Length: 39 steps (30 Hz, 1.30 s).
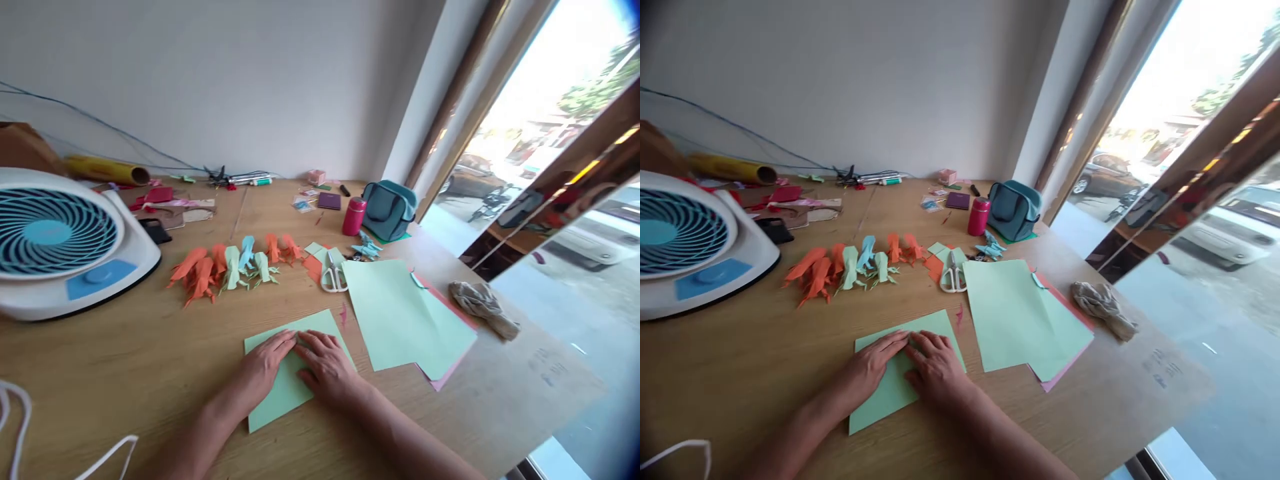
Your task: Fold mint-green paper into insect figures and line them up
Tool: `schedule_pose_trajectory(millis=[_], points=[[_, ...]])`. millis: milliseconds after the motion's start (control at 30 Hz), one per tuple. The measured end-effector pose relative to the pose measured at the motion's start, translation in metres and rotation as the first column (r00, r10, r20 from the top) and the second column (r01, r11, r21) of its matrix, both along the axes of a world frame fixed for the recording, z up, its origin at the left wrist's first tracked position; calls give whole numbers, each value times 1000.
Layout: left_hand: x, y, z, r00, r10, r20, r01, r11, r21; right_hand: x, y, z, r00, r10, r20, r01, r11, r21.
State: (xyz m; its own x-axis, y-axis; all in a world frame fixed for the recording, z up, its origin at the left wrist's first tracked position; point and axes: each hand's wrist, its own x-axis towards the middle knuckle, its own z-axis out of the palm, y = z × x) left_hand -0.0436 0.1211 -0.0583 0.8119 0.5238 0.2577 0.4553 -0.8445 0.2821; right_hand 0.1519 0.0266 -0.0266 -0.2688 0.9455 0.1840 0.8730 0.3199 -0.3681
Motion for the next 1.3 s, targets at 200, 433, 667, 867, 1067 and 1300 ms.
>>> schedule_pose_trajectory(millis=[200, 433, 667, 867, 1067, 1300], points=[[13, 3, 2, 1000, 20, -17, -18, 996, 83, 0, -1, -8, 998, 8, 55, -10, 999, 45], [21, -3, 44, 991, -26, -134, 9, 992, -126, -3, -43, -7, 991, 99, 89, -99, 995, 1], [25, 8, 59, 964, -74, -254, 23, 980, -200, -18, -67, 1, 973, 211, 97, -206, 977, -59], [29, 9, 64, 945, -88, -316, 29, 982, -185, -35, -70, 6, 953, 295, 73, -289, 954, -83], [31, 8, 68, 934, -78, -348, 16, 984, -179, -60, -62, 15, 981, 193, 33, -188, 976, -110], [34, 1, 70, 946, -6, -323, -28, 995, -99, -76, -68, 13, 956, 295, -12, -295, 954, -52]])
